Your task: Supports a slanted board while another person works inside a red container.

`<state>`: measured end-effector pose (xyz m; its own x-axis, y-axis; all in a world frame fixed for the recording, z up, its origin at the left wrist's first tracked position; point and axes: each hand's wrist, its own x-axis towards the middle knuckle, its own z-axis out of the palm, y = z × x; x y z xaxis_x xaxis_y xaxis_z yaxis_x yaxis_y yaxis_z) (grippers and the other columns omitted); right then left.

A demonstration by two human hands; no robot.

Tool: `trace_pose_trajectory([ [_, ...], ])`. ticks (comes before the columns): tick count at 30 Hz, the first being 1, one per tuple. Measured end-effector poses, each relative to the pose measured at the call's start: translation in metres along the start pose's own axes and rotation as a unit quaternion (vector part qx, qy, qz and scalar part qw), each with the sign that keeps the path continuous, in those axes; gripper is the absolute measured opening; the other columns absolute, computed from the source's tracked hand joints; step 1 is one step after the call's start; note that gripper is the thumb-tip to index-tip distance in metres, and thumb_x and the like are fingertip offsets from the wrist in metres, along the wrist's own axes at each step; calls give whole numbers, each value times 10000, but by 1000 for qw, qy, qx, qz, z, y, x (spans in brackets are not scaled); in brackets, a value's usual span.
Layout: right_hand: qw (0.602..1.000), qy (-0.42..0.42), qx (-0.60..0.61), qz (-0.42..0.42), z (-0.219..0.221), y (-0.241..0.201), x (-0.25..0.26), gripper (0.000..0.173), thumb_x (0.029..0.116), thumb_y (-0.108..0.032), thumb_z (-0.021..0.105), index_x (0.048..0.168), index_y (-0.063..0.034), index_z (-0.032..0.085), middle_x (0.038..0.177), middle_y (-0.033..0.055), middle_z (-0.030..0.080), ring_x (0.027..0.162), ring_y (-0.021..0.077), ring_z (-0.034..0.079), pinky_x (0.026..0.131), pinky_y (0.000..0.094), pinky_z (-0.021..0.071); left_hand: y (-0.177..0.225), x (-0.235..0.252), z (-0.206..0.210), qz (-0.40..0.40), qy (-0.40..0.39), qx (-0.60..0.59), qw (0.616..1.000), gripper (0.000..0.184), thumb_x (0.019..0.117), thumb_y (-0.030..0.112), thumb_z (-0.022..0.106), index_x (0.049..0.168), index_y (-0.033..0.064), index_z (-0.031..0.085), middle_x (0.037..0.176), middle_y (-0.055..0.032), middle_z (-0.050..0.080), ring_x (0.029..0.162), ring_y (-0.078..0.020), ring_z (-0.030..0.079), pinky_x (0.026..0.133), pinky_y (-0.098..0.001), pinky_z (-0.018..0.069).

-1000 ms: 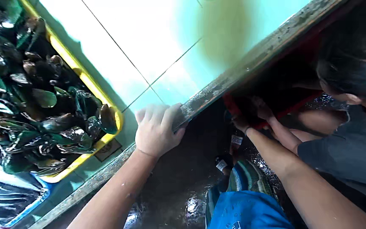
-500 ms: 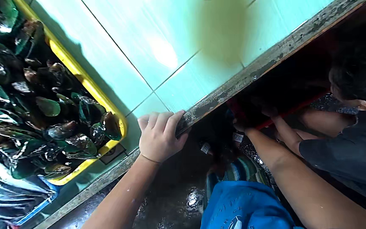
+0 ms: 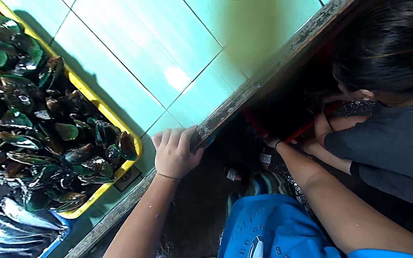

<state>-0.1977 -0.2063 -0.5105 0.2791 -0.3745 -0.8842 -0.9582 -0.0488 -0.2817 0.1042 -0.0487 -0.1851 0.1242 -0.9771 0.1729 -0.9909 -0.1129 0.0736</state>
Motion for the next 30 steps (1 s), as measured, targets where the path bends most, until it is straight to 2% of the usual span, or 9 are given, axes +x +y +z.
trace_pose_trajectory([
  [3, 999, 14, 33, 7, 13, 8, 1, 486, 1019, -368, 568, 1369, -33, 607, 1336, 248, 633, 1276, 408, 594, 1056, 657, 461, 0, 0, 0, -3, -6, -1, 1000, 518, 876, 416, 705, 1270, 83, 660, 1052, -149, 675, 962, -341, 624, 902, -533, 417],
  [6, 996, 36, 74, -20, 36, 19, -10, 390, 1009, -327, 589, 1272, -48, 662, 1196, 249, 691, 1139, 424, 660, 961, 671, 511, 1, 1, -2, 1, -9, -6, 1000, 515, 873, 405, 713, 1264, 74, 658, 1047, -160, 672, 964, -355, 626, 904, -550, 426],
  [9, 997, -58, 59, 8, 26, 10, -42, 399, 1039, -292, 548, 1326, -28, 629, 1299, 241, 657, 1251, 388, 614, 1073, 605, 461, 2, 1, -2, 1, -5, -1, 1000, 508, 877, 406, 701, 1253, 67, 659, 1030, -163, 666, 959, -361, 618, 899, -548, 415],
  [12, 996, -80, 31, 4, 37, 24, -50, 396, 1031, -251, 542, 1322, -1, 638, 1366, 241, 624, 1316, 384, 572, 1119, 599, 426, 1, 0, -1, 0, -11, 2, 1000, 528, 878, 425, 696, 1263, 66, 653, 1054, -163, 671, 988, -360, 622, 922, -553, 413],
  [16, 996, -83, 28, 19, 37, 38, -59, 383, 1012, -229, 565, 1312, -4, 640, 1359, 236, 628, 1310, 372, 579, 1108, 589, 438, 1, 1, 0, 3, -4, 11, 1000, 532, 872, 437, 689, 1251, 64, 653, 1050, -163, 672, 984, -363, 621, 916, -546, 410],
  [21, 997, -75, 17, 8, 20, 37, -49, 366, 1043, -214, 509, 1297, 8, 651, 1352, 248, 632, 1315, 388, 575, 1110, 607, 424, 4, 1, -1, -1, 4, 16, 1000, 510, 883, 426, 690, 1235, 59, 651, 1025, -176, 670, 966, -375, 621, 916, -553, 407],
  [26, 998, -21, 64, 7, 28, 42, -12, 332, 1010, -198, 588, 1274, -2, 639, 1234, 280, 667, 1177, 440, 638, 988, 656, 495, 4, 1, 0, 0, 13, 27, 1000, 512, 888, 460, 672, 1227, 77, 658, 991, -170, 668, 935, -379, 614, 904, -547, 395],
  [27, 997, -18, 72, 11, 24, 37, -12, 344, 1007, -212, 599, 1286, -15, 633, 1233, 269, 669, 1172, 433, 643, 985, 654, 500, 4, 1, 0, 1, 12, 27, 1000, 510, 888, 457, 673, 1226, 75, 658, 990, -171, 669, 934, -381, 613, 902, -547, 393],
  [30, 998, -11, 60, -7, 12, 26, -8, 390, 1025, -283, 592, 1322, -36, 641, 1298, 244, 656, 1248, 410, 612, 1060, 648, 461, 4, 1, -1, 1, 13, 27, 1000, 503, 884, 452, 684, 1215, 74, 660, 970, -170, 670, 924, -380, 614, 897, -545, 393],
])
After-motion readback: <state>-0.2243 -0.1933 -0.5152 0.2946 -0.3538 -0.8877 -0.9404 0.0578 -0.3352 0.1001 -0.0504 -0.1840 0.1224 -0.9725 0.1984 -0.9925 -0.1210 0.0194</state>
